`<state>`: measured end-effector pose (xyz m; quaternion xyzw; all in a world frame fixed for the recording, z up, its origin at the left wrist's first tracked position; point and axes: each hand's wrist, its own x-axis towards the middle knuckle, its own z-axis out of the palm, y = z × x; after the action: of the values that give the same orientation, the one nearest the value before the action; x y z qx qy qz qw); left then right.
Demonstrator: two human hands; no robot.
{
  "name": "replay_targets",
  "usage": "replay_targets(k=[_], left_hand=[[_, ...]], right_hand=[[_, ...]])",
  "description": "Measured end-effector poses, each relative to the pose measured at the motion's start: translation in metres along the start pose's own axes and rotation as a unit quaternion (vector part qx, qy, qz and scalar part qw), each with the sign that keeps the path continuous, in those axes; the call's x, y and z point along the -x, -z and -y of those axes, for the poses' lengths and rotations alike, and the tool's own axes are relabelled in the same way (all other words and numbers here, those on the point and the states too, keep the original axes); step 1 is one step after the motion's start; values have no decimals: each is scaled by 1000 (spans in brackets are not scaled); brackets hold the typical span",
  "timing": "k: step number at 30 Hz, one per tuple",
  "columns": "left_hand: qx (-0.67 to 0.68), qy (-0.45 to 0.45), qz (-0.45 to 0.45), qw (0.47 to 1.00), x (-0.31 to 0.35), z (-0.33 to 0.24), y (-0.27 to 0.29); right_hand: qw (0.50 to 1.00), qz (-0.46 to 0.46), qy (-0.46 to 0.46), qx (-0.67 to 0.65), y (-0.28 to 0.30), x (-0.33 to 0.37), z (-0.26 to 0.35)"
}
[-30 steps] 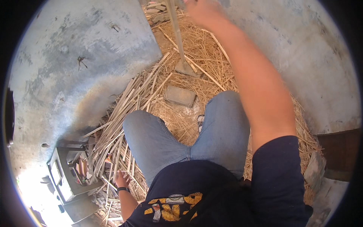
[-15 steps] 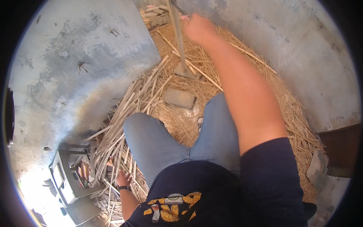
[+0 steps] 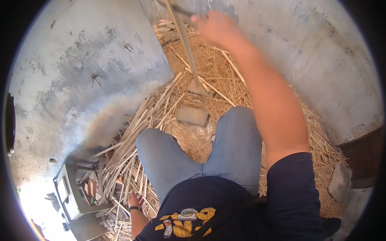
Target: The person sits on a hay-covered floor and uses a large knife to split long bamboo stalks into thin strips. They hold the bamboo vertically against a small block and strike it with the knife to separate the fibers, then place the resulting strips into a pile.
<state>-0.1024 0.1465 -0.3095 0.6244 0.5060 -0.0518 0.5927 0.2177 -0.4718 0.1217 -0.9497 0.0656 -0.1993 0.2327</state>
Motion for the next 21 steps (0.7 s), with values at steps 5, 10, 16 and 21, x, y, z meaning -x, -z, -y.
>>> replay_targets(k=[5,10,16,21], left_hand=[[-17,20,-20,999,16,-3,-1],[-20,20,-1,1000,12,-7,-9],[2,10,-4,1000,12,-12,-10],[12,18,-36,999,17,-4,-2]], right_hand=[[998,-36,58,-18,55,9,35],[999,34,-21,-15,-15,14,-2],[994,54,-85,-42,-119,2,-28],[993,51,-95,-53,-94,5,-14]])
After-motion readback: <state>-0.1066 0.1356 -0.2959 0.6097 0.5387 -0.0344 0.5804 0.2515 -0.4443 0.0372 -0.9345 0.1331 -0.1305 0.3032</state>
